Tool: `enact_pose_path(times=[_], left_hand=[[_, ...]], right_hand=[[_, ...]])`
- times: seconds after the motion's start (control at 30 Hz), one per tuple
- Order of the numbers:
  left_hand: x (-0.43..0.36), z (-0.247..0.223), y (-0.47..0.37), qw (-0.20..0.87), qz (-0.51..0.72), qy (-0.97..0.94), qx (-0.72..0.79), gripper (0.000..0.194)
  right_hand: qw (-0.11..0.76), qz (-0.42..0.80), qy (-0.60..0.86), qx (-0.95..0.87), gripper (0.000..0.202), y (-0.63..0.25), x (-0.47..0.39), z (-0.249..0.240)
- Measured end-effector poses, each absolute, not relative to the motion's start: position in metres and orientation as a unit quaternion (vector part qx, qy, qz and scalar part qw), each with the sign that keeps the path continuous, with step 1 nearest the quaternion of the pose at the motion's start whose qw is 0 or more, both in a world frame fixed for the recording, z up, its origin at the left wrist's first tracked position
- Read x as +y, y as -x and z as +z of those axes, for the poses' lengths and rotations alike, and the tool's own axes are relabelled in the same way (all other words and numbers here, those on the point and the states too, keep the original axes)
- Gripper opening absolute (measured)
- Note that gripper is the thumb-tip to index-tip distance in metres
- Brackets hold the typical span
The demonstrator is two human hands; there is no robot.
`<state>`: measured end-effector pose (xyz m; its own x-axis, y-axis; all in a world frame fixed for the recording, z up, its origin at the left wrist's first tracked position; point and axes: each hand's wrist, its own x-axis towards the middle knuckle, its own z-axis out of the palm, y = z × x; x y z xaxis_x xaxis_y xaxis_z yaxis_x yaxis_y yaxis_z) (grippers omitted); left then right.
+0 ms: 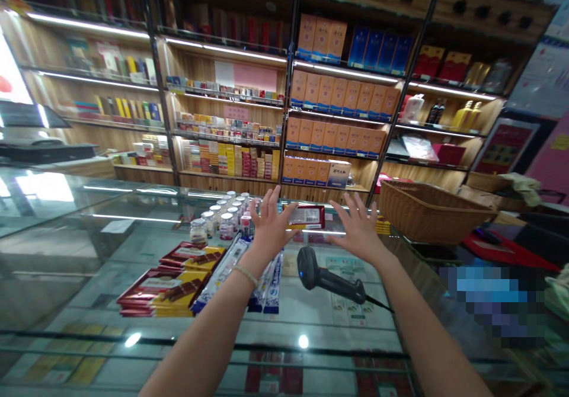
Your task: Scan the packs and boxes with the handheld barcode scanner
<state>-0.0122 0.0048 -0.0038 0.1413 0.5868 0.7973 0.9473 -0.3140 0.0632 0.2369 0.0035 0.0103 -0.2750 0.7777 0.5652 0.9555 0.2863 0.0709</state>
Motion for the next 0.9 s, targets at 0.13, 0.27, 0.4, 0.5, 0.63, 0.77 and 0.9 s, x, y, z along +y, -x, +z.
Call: enact_pose_path(times=[0.13,0.27,0.4,0.5,0.63,0.77,0.9], left_hand=[[0.004,-0.003,0.012,0.241,-0.372,0.718,-0.536,0.073],[0.002,-0.001,0.012,0.243,-0.365,0.723,-0.533,0.074],[0.002,-0.002,0.011,0.243,-0.359,0.726,-0.533,0.074],[0.003,-0.004,0.010,0.243,-0.353,0.734,-0.527,0.075],[0.004,-0.004,0.010,0.245,-0.348,0.737,-0.525,0.074],[0.004,-0.004,0.010,0.245,-0.341,0.736,-0.531,0.075],[0.004,-0.003,0.010,0.238,-0.330,0.736,-0.541,0.082]], right_hand=[[0.260,-0.216,0.548,-0.765,0.087,-0.225,0.027,-0.005],[0.306,-0.219,0.538,-0.754,0.081,-0.222,0.038,-0.022],[0.317,-0.226,0.517,-0.762,0.074,-0.227,0.037,-0.029],[0.324,-0.225,0.511,-0.763,0.065,-0.231,0.034,-0.027],[0.341,-0.218,0.498,-0.767,0.059,-0.232,0.028,-0.023],[0.367,-0.217,0.470,-0.773,0.058,-0.233,0.021,-0.019],[0.389,-0.222,0.445,-0.775,0.059,-0.233,0.015,-0.016]])
